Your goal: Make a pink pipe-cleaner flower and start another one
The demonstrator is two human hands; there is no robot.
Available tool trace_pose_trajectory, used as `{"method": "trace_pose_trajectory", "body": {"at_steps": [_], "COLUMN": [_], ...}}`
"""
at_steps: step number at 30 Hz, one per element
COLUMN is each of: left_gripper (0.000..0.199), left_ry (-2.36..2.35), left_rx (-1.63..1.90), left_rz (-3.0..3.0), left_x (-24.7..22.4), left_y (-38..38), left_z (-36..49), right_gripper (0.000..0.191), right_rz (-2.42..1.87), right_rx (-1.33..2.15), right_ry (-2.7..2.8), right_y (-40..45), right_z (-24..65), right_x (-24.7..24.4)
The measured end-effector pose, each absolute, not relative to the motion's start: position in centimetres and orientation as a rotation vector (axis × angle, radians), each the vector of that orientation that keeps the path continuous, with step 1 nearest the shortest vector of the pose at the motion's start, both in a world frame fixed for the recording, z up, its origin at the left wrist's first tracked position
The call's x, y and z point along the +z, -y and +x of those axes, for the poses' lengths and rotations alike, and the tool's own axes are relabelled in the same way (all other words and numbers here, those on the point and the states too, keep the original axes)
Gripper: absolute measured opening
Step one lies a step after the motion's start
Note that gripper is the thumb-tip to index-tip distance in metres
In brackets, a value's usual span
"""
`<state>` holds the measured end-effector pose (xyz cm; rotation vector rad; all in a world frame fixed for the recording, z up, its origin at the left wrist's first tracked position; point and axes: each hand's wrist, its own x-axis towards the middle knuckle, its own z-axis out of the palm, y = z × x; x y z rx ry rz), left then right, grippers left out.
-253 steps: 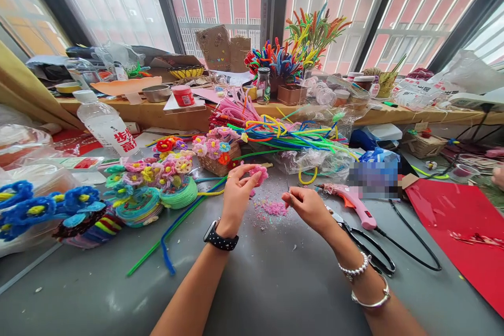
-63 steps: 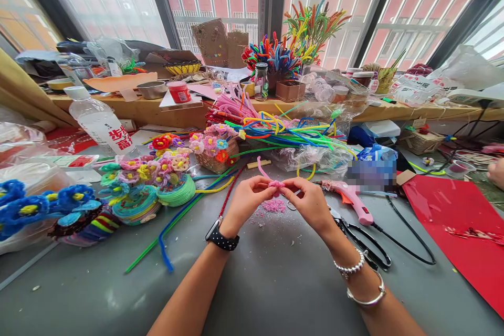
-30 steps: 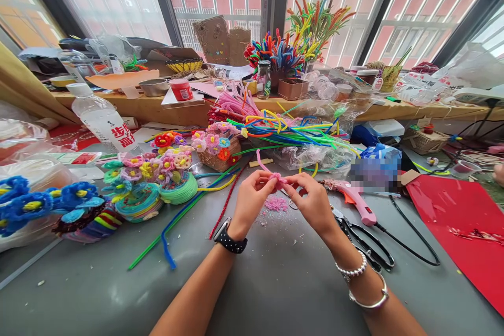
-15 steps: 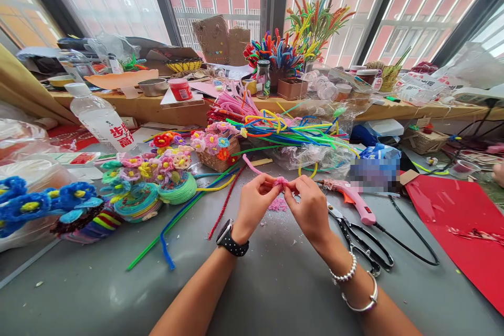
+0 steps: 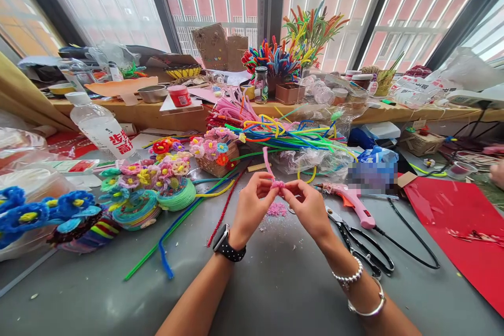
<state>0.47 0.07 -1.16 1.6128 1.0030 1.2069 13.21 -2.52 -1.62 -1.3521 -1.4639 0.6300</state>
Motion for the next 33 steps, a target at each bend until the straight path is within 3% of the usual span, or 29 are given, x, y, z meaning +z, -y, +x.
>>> {"method": "trace_pose_trajectory", "body": {"at_steps": [3, 19, 27, 30, 33], "left_gripper": [0.028, 0.03, 0.028, 0.026, 0.024], "left_ry": [-1.007, -1.048, -0.981, -1.029, -1.046], "left_rx": [1.175, 1.143, 1.22, 1.259, 1.266], "left_rz": [1.562, 1.465, 1.421, 1.55, 1.663], "left_x": [-1.1, -1.4, -1.41, -1.45, -1.36], "left_y": [-0.08, -0.37, -0.28, -0.22, -0.14], "left_z": [0.46, 0.07, 0.46, 0.37, 0.3], "right_gripper": [0.015, 0.013, 0.012, 0.025, 0.021], "right_rz": [-1.345, -1.323, -1.317, -1.302, -1.283], "right_rx": [0.655, -0.001, 0.428, 0.296, 0.124], "right_ry": [1.459, 1.812, 1.552, 1.634, 1.762], "right_y": [2.38, 2.52, 2.42, 2.41, 2.4], "right_z": [13.31, 13.09, 12.94, 13.06, 13.32], "right_x": [-1.55, -2.21, -2.23, -2.1, -2.0]}}
